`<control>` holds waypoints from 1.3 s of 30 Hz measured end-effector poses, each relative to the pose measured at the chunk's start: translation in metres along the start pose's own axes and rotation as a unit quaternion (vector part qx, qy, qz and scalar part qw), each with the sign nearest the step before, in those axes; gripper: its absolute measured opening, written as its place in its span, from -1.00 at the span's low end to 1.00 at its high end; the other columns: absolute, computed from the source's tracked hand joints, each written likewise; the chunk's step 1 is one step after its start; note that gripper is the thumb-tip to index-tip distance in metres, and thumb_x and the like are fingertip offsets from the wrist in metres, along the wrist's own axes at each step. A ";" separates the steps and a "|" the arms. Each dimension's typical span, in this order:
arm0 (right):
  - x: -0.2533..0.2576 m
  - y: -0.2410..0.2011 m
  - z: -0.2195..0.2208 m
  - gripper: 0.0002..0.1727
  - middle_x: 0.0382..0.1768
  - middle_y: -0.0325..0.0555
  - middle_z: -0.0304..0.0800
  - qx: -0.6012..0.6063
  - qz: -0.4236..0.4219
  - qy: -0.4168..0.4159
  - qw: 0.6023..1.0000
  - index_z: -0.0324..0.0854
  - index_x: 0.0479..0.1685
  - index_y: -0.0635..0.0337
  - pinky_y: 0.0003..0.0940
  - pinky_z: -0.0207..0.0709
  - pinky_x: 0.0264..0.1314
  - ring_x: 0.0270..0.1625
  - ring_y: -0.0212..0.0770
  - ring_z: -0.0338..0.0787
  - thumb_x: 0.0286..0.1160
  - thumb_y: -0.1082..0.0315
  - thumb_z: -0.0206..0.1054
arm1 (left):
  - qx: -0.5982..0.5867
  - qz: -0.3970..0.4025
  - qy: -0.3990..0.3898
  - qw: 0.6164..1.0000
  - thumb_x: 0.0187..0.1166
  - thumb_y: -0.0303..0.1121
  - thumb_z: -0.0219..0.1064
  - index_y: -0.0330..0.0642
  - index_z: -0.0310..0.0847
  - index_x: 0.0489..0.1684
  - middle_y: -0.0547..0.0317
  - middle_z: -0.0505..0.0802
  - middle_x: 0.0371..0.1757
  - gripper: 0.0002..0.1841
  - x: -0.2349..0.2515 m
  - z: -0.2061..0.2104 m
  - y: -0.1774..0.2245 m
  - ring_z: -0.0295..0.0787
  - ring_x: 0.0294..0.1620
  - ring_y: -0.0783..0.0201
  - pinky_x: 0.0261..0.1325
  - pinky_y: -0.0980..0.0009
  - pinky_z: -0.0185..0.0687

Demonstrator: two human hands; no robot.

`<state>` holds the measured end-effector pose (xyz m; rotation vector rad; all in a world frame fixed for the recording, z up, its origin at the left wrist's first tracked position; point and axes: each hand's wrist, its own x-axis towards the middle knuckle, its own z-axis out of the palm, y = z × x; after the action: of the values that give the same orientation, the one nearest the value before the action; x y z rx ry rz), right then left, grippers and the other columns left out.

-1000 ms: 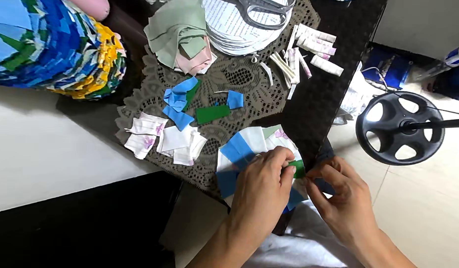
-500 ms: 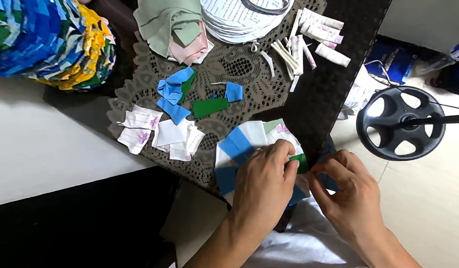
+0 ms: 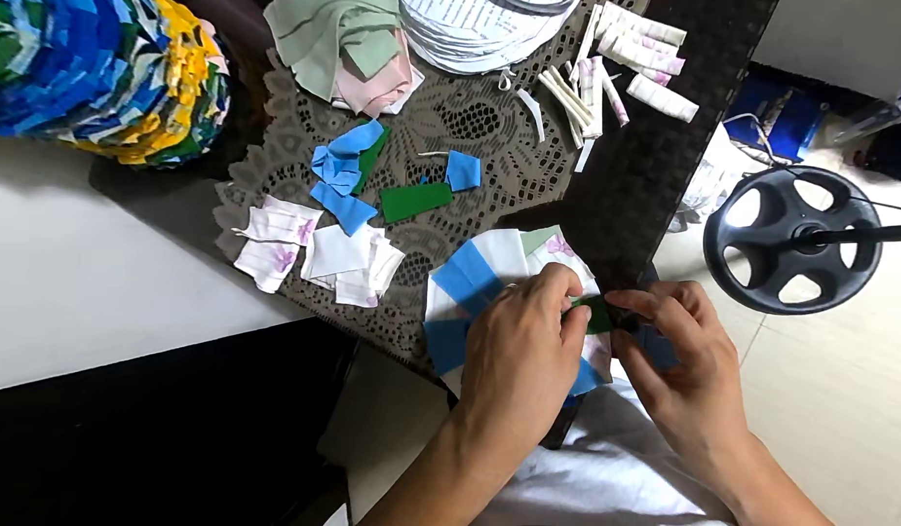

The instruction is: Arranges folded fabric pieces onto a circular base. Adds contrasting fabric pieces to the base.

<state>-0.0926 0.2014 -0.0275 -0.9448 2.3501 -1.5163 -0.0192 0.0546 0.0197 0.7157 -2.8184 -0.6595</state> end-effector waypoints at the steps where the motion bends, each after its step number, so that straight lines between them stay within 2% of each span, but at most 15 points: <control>1: 0.000 0.001 0.000 -0.71 -0.11 -0.19 0.65 0.007 -0.003 0.002 1.000 0.87 0.06 0.00 -0.67 0.45 -0.02 -0.03 -0.49 0.61 0.44 0.32 0.32 | 0.001 -0.001 0.000 1.000 0.45 -0.31 0.42 -0.11 0.75 -0.24 0.24 0.83 -0.42 -0.89 0.000 0.000 0.000 0.77 -0.38 0.33 -0.32 0.41 0.64; 4: 0.000 0.003 0.000 -0.72 -0.16 -0.17 0.64 0.018 -0.028 0.019 0.999 0.90 -0.02 0.01 -0.60 0.47 0.05 -0.03 -0.46 0.60 0.54 0.35 0.25 | 0.003 -0.003 0.003 1.000 0.45 -0.31 0.41 -0.10 0.74 -0.25 0.27 0.81 -0.46 -0.90 0.000 0.000 0.000 0.74 -0.42 0.36 -0.36 0.43 0.60; 6: 0.001 0.003 0.002 -0.76 -0.17 -0.15 0.65 0.012 -0.045 0.033 0.998 0.91 -0.07 0.02 -0.57 0.46 0.05 -0.03 -0.43 0.60 0.58 0.30 0.28 | 0.004 -0.003 0.003 1.000 0.45 -0.30 0.40 -0.08 0.74 -0.26 0.27 0.80 -0.47 -0.91 0.000 0.000 0.000 0.73 -0.43 0.37 -0.37 0.44 0.59; 10: 0.004 0.002 0.006 -0.82 -0.14 -0.12 0.67 -0.032 -0.064 0.043 0.996 0.92 -0.13 -0.09 -0.46 0.40 0.07 -0.02 -0.35 0.59 0.57 0.20 0.37 | 0.002 -0.002 0.005 1.000 0.45 -0.33 0.39 -0.09 0.74 -0.25 0.26 0.80 -0.46 -0.91 0.000 0.000 0.000 0.72 -0.43 0.37 -0.37 0.44 0.58; 14: 0.005 0.003 0.007 -0.81 -0.12 -0.07 0.69 -0.081 -0.064 0.042 0.994 0.94 -0.17 -0.11 -0.34 0.38 0.07 -0.01 -0.25 0.58 0.51 0.25 0.37 | 0.000 -0.003 0.008 1.000 0.45 -0.30 0.41 -0.10 0.74 -0.25 0.27 0.78 -0.48 -0.90 0.000 0.001 0.000 0.71 -0.45 0.37 -0.39 0.44 0.57; 18: 0.003 0.004 0.007 -0.79 -0.09 -0.06 0.70 -0.080 -0.054 0.040 0.995 0.94 -0.14 -0.09 -0.32 0.38 0.10 0.03 -0.23 0.59 0.51 0.23 0.36 | -0.001 -0.004 0.001 1.000 0.44 -0.29 0.44 -0.10 0.74 -0.23 0.26 0.79 -0.46 -0.88 0.000 -0.001 0.000 0.72 -0.42 0.35 -0.36 0.43 0.59; 24: 0.003 0.006 0.007 -0.79 -0.09 -0.07 0.69 -0.067 -0.053 0.042 0.996 0.94 -0.12 -0.09 -0.34 0.37 0.10 0.03 -0.25 0.58 0.51 0.24 0.35 | -0.010 -0.025 -0.058 0.998 0.51 -0.31 0.35 -0.06 0.76 -0.08 0.28 0.87 -0.26 -0.85 -0.007 -0.022 -0.006 0.74 -0.34 0.42 -0.26 0.47 0.64; 29: 0.002 0.007 0.008 -0.79 -0.08 -0.07 0.68 -0.067 -0.054 0.044 0.995 0.94 -0.12 -0.10 -0.33 0.37 0.11 0.03 -0.25 0.57 0.52 0.23 0.35 | 0.000 -0.065 -0.060 0.996 0.54 -0.26 0.34 -0.03 0.74 -0.06 0.43 0.78 -0.45 -0.84 -0.009 -0.030 -0.015 0.54 -0.53 0.56 -0.42 0.58 0.44; 31: 0.002 0.007 0.008 -0.79 -0.07 -0.07 0.68 -0.069 -0.054 0.043 0.995 0.94 -0.11 -0.11 -0.34 0.37 0.10 0.04 -0.25 0.57 0.52 0.23 0.36 | 0.029 -0.073 -0.055 0.995 0.52 -0.27 0.36 -0.04 0.73 -0.05 0.42 0.76 -0.51 -0.84 -0.009 -0.030 -0.017 0.53 -0.57 0.52 -0.46 0.52 0.43; 33: 0.002 0.007 0.008 -0.79 -0.07 -0.07 0.68 -0.069 -0.053 0.041 0.995 0.94 -0.11 -0.10 -0.34 0.37 0.12 0.05 -0.25 0.57 0.52 0.23 0.35 | 0.073 -0.075 -0.040 0.994 0.51 -0.31 0.39 -0.13 0.73 -0.05 0.29 0.76 -0.54 -0.83 -0.011 -0.032 -0.016 0.62 -0.58 0.33 -0.48 0.32 0.51; 35: 0.002 0.007 0.008 -0.78 -0.07 -0.07 0.67 -0.066 -0.052 0.041 0.996 0.94 -0.11 -0.09 -0.35 0.37 0.12 0.05 -0.26 0.57 0.52 0.22 0.35 | 0.100 -0.050 -0.006 0.994 0.48 -0.30 0.38 -0.20 0.75 -0.12 0.15 0.81 -0.43 -0.82 -0.013 -0.031 -0.015 0.72 -0.48 0.18 -0.41 0.20 0.59; 36: 0.002 0.007 0.008 -0.78 -0.07 -0.07 0.68 -0.064 -0.052 0.041 0.996 0.94 -0.11 -0.09 -0.35 0.38 0.12 0.05 -0.26 0.58 0.52 0.21 0.35 | 0.096 -0.022 0.014 0.995 0.49 -0.27 0.37 -0.21 0.78 -0.14 0.08 0.85 -0.31 -0.79 -0.013 -0.029 -0.015 0.77 -0.33 0.11 -0.29 0.15 0.64; 37: 0.002 0.008 0.008 -0.78 -0.07 -0.08 0.68 -0.061 -0.051 0.040 0.996 0.94 -0.11 -0.10 -0.35 0.39 0.12 0.04 -0.27 0.58 0.52 0.21 0.35 | 0.082 0.014 0.029 0.996 0.52 -0.23 0.34 -0.21 0.80 -0.11 0.01 0.87 -0.15 -0.75 -0.013 -0.026 -0.017 0.80 -0.13 0.01 -0.12 0.07 0.65; 38: 0.002 0.009 0.008 -0.78 -0.07 -0.08 0.68 -0.056 -0.050 0.040 0.996 0.94 -0.11 -0.09 -0.36 0.39 0.12 0.04 -0.28 0.58 0.52 0.21 0.35 | 0.067 0.054 0.028 0.996 0.60 -0.17 0.30 -0.21 0.81 0.01 -0.07 0.86 0.11 -0.68 -0.014 -0.020 -0.019 0.76 0.16 -0.12 0.10 -0.06 0.61; 39: 0.002 0.009 0.008 -0.78 -0.07 -0.08 0.68 -0.051 -0.048 0.040 0.997 0.94 -0.11 -0.09 -0.37 0.40 0.14 0.04 -0.29 0.58 0.52 0.22 0.35 | 0.060 0.092 0.014 0.994 0.68 -0.08 0.21 -0.15 0.77 0.20 -0.10 0.76 0.40 -0.60 -0.014 -0.014 -0.022 0.61 0.47 -0.21 0.37 -0.19 0.49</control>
<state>-0.0943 0.1968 -0.0389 -1.0536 2.4940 -1.5074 0.0060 0.0385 0.0213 0.4716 -2.8719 -0.4491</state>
